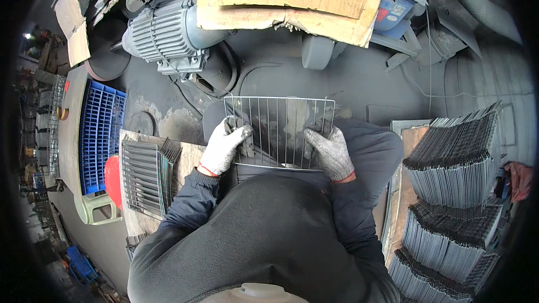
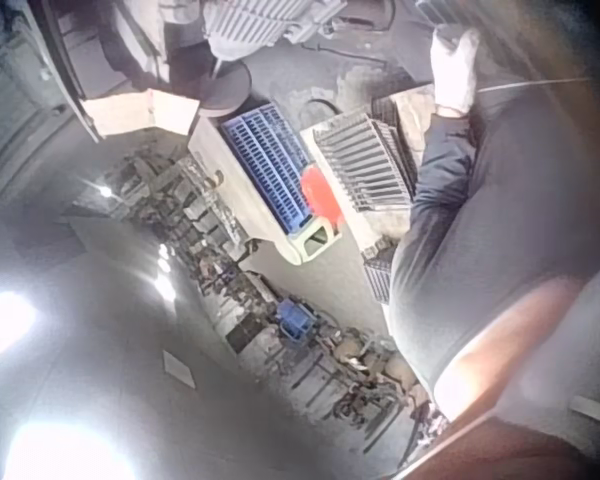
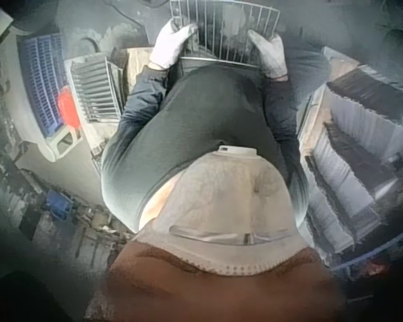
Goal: Inspecting and stacking metal wire grates in a fabrication shop.
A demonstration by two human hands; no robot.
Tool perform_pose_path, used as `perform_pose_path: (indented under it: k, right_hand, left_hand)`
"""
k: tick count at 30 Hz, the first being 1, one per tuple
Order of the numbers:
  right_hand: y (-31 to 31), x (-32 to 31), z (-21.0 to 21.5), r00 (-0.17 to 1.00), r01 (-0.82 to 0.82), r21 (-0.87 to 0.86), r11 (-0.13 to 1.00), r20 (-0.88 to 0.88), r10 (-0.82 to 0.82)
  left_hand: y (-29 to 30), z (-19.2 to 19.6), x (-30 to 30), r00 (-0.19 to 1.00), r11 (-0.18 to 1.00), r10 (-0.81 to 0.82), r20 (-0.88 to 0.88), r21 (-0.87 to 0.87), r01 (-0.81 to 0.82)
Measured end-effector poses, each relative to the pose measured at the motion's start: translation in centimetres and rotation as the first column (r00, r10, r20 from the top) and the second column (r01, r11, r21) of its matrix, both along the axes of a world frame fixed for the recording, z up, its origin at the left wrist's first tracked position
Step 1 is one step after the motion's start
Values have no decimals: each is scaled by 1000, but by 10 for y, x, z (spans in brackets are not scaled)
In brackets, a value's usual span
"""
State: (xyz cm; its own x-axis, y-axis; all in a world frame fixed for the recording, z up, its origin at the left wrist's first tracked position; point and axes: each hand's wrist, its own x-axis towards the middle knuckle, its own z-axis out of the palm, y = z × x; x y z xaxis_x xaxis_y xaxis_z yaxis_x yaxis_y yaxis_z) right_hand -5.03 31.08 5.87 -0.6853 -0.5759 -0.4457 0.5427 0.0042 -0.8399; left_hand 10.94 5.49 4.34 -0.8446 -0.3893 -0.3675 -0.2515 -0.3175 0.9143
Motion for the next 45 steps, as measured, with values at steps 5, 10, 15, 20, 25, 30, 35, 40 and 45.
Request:
perform_pose_path:
  k: [5, 10, 15, 20, 25, 30, 35, 40, 45]
  right_hand:
    - [-4, 2, -7, 999, 14, 42, 999, -38, -12]
    - [-2, -2, -11, 999, 8, 31, 999, -42, -7]
    - [0, -4, -14, 1000, 8, 34, 999, -3, -8]
    - [2, -8, -10, 1000, 14, 8, 1000, -25, -13]
    - [1, -10, -5, 1000, 18, -1, 1000, -14, -18]
    - [6, -10, -19, 998, 41, 12, 999, -38, -41]
    - [14, -9, 0, 996, -76, 86, 993, -49, 80]
    - [41, -16, -26, 953, -34, -454, 890, 253, 165]
    - [52, -14, -37, 916, 281, -648, 708, 401, 3]
  left_hand:
    - [-3, 2, 0, 999, 998, 4, 52, 68, -7]
    - [-2, -5, -1, 999, 1000, -7, 40, 24, 6]
    - [2, -8, -4, 1000, 999, 27, -6, 25, -27]
    - [2, 1, -2, 999, 998, -10, -32, 69, 12]
    - [5, 3, -2, 995, 997, 11, -100, 84, -3]
    - [7, 8, -4, 997, 998, -16, -75, 67, 21]
    - [13, 20, -9, 1000, 995, -7, 11, 95, 6]
    - [15, 30, -24, 997, 990, 25, -70, 138, -15]
    - [16, 46, -41, 997, 987, -14, -77, 156, 26]
